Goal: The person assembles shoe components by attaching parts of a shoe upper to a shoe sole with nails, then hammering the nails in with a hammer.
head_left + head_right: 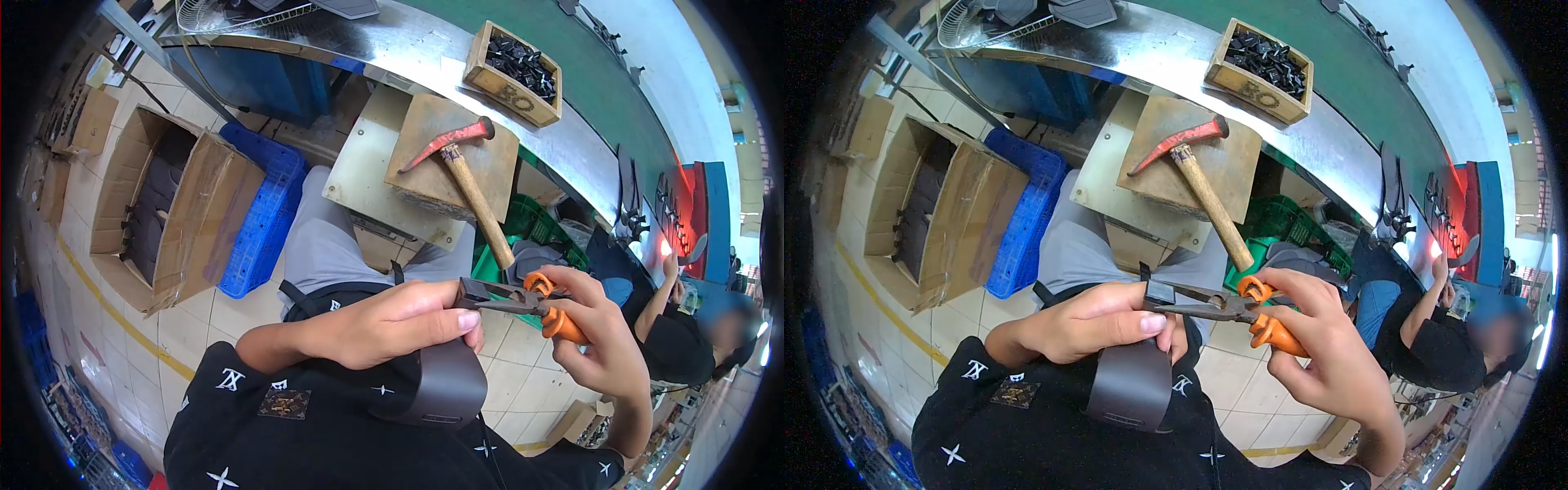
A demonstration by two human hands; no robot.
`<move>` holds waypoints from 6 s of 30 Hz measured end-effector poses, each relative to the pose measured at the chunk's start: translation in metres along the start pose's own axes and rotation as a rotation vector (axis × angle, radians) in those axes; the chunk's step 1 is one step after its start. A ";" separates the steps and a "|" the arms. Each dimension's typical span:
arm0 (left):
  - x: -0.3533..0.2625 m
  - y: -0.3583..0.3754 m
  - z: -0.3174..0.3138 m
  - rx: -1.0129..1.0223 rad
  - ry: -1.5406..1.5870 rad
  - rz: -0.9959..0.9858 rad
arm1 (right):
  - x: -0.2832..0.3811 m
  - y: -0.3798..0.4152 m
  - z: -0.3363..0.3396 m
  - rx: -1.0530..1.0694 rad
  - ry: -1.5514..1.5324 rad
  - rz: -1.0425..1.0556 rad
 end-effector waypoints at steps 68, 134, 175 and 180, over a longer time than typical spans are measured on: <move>-0.007 0.003 0.007 -0.034 0.097 0.130 | 0.014 -0.014 0.010 -0.039 0.289 0.150; -0.181 0.055 0.369 -1.487 -1.251 -0.483 | -0.324 0.105 -0.089 -1.842 -0.144 -0.395; -0.115 -0.083 0.069 -0.768 -1.026 -0.730 | -0.151 -0.024 -0.088 -1.156 -0.369 -0.026; -0.071 -0.162 0.155 -0.885 -1.294 -0.685 | -0.153 0.005 -0.117 -1.080 -1.055 -0.098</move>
Point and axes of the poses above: each hand's wrist, its own y-axis away from the middle knuckle, its own z-axis out of the back of the hand, x = y × z, the point moved 6 cm from there along -y, towards the middle knuckle, and after that the axes turned 1 degree about z, right-handed, at the moved point
